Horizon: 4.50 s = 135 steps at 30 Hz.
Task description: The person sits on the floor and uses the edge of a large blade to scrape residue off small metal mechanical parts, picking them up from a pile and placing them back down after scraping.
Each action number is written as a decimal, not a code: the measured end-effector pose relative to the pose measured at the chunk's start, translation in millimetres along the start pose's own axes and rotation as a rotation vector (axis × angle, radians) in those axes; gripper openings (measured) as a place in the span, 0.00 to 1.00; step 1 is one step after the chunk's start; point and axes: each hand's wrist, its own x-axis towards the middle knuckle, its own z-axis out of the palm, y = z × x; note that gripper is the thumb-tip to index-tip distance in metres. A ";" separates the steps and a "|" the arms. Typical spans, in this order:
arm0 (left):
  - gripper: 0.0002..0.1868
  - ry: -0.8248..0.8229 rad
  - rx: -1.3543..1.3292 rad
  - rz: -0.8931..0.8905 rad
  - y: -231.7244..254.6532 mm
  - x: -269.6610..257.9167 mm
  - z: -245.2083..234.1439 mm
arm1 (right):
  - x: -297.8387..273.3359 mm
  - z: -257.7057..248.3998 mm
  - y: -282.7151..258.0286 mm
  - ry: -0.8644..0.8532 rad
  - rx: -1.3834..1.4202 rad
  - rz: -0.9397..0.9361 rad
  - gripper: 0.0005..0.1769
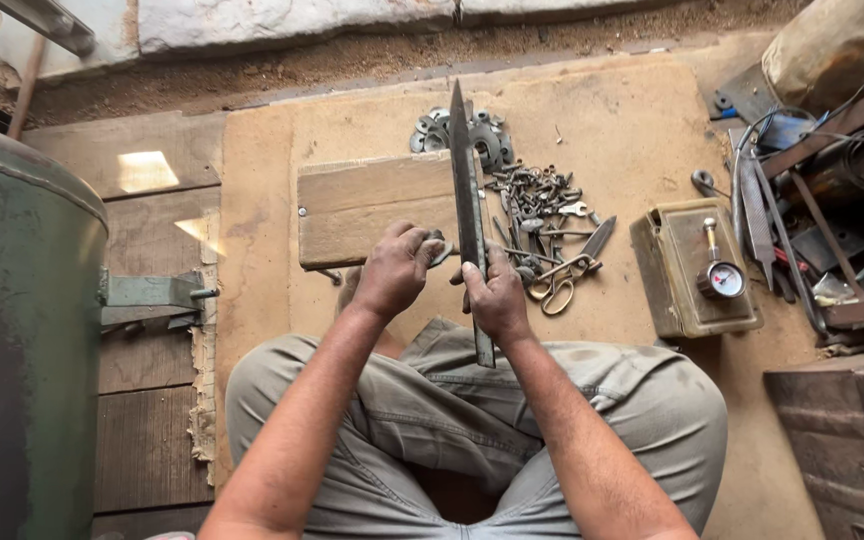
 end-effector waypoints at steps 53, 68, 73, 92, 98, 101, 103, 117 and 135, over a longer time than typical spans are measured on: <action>0.40 0.111 0.199 0.071 -26.7 14.0 -1.4 | -2.3 10.3 -2.6 -0.021 -0.055 0.069 0.20; 0.12 0.084 0.316 0.288 -37.2 17.0 4.1 | -8.0 26.4 3.0 -0.025 -0.329 -0.057 0.40; 0.15 0.012 0.307 0.283 -29.8 19.7 -4.7 | -10.4 31.7 -18.6 -0.020 -0.305 0.080 0.44; 0.14 0.053 0.276 0.323 -33.3 21.4 4.6 | -43.6 47.7 -29.6 -0.042 -0.358 0.217 0.47; 0.11 0.044 0.252 0.313 -31.9 24.5 7.2 | -35.7 50.0 -28.0 -0.019 -0.337 0.199 0.47; 0.11 0.021 0.238 0.306 -31.0 24.0 8.9 | -32.6 44.7 -17.9 -0.003 -0.412 0.089 0.47; 0.10 0.025 0.284 0.317 -29.2 25.5 6.0 | -27.8 38.0 -12.1 -0.007 -0.448 0.011 0.47; 0.12 -0.045 0.371 0.295 -32.2 35.4 5.2 | -22.2 12.6 -26.4 -0.117 -0.116 0.314 0.47; 0.12 0.196 0.033 0.054 -36.5 42.5 31.0 | -20.1 1.3 -42.2 -0.202 0.363 0.395 0.50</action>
